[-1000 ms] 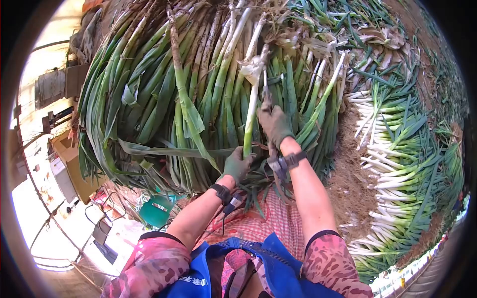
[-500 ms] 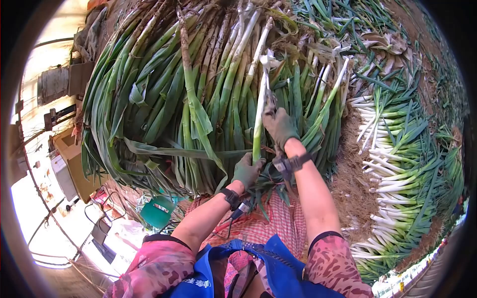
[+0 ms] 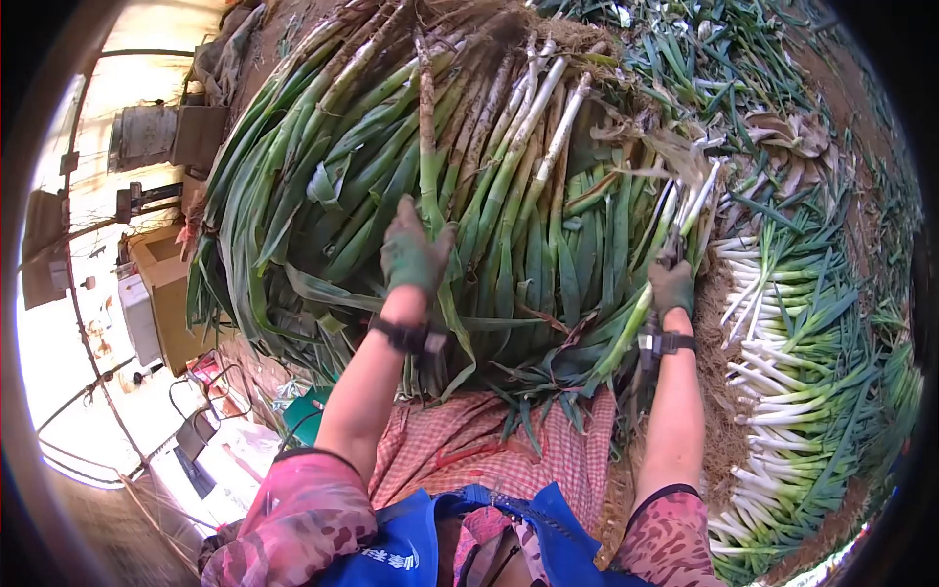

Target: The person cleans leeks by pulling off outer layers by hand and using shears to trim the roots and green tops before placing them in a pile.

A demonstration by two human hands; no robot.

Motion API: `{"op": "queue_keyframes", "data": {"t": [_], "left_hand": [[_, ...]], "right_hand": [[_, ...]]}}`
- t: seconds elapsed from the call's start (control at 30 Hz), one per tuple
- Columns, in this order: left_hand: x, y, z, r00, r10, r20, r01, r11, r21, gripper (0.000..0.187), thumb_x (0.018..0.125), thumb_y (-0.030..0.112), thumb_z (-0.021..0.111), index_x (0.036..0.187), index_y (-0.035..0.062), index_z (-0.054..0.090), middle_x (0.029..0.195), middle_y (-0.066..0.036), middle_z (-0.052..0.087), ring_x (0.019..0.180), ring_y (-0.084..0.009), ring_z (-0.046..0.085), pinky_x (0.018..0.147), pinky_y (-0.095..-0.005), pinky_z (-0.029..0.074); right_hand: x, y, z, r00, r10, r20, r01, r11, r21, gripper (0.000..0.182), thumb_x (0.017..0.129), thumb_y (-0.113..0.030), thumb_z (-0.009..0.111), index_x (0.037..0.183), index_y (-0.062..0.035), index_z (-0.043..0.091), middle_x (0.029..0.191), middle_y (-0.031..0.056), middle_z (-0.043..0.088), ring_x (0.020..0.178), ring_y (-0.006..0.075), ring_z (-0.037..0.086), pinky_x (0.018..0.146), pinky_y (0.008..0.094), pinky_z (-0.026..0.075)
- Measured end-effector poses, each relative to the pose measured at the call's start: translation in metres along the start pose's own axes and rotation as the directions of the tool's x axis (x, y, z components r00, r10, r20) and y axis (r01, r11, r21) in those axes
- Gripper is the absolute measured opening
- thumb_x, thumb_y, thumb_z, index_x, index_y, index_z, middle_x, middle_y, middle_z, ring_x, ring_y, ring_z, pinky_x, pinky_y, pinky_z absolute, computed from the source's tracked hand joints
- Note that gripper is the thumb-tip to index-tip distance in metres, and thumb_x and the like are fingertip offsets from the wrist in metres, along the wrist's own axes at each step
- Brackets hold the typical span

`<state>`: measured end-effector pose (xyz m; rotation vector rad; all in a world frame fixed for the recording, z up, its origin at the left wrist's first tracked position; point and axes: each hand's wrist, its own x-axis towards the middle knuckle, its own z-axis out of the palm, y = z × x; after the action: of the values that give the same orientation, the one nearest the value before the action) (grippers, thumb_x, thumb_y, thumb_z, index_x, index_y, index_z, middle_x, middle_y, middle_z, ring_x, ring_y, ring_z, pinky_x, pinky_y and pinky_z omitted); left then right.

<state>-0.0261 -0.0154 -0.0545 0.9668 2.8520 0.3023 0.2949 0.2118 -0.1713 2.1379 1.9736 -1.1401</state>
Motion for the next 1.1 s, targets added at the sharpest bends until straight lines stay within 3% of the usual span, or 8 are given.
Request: {"op": "queue_keyframes", "data": {"t": [0.07,0.17,0.3,0.43,0.53,0.7,0.97,1.1], "left_hand": [[0.02,0.007,0.008,0.931,-0.219,0.293,0.178,0.971,0.158,0.064,0.083,0.027,0.076,0.134,0.0012,0.047,0.123,-0.023,0.06,0.116,-0.043,0.057,0.096,-0.0505,0.049],[0.005,0.022,0.024,0.938,-0.169,0.302,0.166,0.986,0.035,0.059,0.082,0.028,0.076,0.128,0.0018,0.048,0.122,-0.025,0.058,0.118,-0.0449,0.054,0.099,-0.0504,0.047],[-0.044,0.016,0.059,0.997,0.07,-0.021,-0.073,0.966,-0.249,0.054,0.08,0.023,0.077,0.123,0.0036,0.051,0.125,-0.023,0.053,0.118,-0.0443,0.052,0.099,-0.0501,0.046],[-0.08,0.016,0.028,0.997,0.072,0.032,-0.064,0.974,-0.217,0.052,0.082,0.026,0.077,0.123,0.0033,0.054,0.124,-0.024,0.058,0.114,-0.044,0.056,0.097,-0.0494,0.048],[-0.113,0.018,0.009,0.743,-0.208,0.636,0.433,0.875,-0.219,0.053,0.086,0.025,0.076,0.127,0.0005,0.052,0.111,-0.025,0.066,0.103,-0.045,0.063,0.095,-0.0503,0.05],[-0.104,-0.011,0.047,0.762,-0.143,0.632,0.622,0.435,-0.652,0.045,0.09,0.022,0.076,0.123,-0.0028,0.059,0.11,-0.012,0.072,0.099,-0.0156,0.066,0.088,-0.0309,0.052],[-0.094,-0.012,0.046,0.74,-0.137,0.659,0.646,0.419,-0.638,0.046,0.086,0.016,0.074,0.124,-0.0024,0.057,0.106,-0.009,0.069,0.095,-0.0148,0.063,0.084,-0.0305,0.052],[-0.098,-0.01,0.045,0.716,-0.111,0.689,0.678,0.342,-0.65,0.043,0.088,0.016,0.073,0.124,-0.0015,0.056,0.104,-0.008,0.067,0.091,-0.0146,0.061,0.083,-0.0309,0.052]], "right_hand": [[-0.019,-0.017,-0.011,1.0,0.006,0.022,-0.006,1.0,-0.012,0.042,0.085,-0.031,0.072,0.104,0.0043,0.06,0.094,0.0179,0.072,0.086,0.0234,0.071,0.079,0.0338,0.055],[-0.056,-0.031,0.005,0.991,-0.057,0.121,0.049,0.997,0.061,0.036,0.092,-0.029,0.067,0.105,0.004,0.059,0.09,0.0103,0.069,0.08,0.016,0.066,0.073,0.0313,0.055],[-0.123,-0.037,0.054,0.895,-0.177,0.409,0.001,0.918,0.397,0.031,0.088,-0.025,0.072,0.1,-0.0007,0.057,0.089,0.0069,0.067,0.079,0.0162,0.063,0.075,0.0341,0.053],[-0.186,-0.054,0.065,0.853,-0.235,0.466,0.043,0.922,0.386,0.033,0.087,-0.026,0.074,0.1,-0.0015,0.057,0.086,0.01,0.067,0.077,0.0203,0.064,0.075,0.0355,0.053],[-0.211,-0.052,0.066,0.809,-0.305,0.503,0.074,0.901,0.428,0.029,0.087,-0.023,0.073,0.097,-0.0028,0.055,0.081,0.01,0.063,0.074,0.0225,0.063,0.072,0.0374,0.052],[-0.24,-0.056,0.038,0.744,-0.352,0.569,0.155,0.918,0.365,0.03,0.088,-0.025,0.071,0.101,-0.0019,0.056,0.082,0.0146,0.065,0.078,0.0301,0.066,0.075,0.0399,0.053],[-0.251,-0.075,0.03,0.73,-0.312,0.608,0.207,0.949,0.238,0.038,0.094,-0.035,0.063,0.098,0.0026,0.057,0.085,0.0314,0.066,0.085,0.0501,0.065,0.074,0.0509,0.053],[-0.237,-0.072,0.06,0.762,-0.319,0.563,0.2,0.944,0.263,0.037,0.09,-0.031,0.068,0.102,0.0024,0.058,0.092,0.0315,0.066,0.092,0.0478,0.066,0.077,0.0483,0.053]]}}
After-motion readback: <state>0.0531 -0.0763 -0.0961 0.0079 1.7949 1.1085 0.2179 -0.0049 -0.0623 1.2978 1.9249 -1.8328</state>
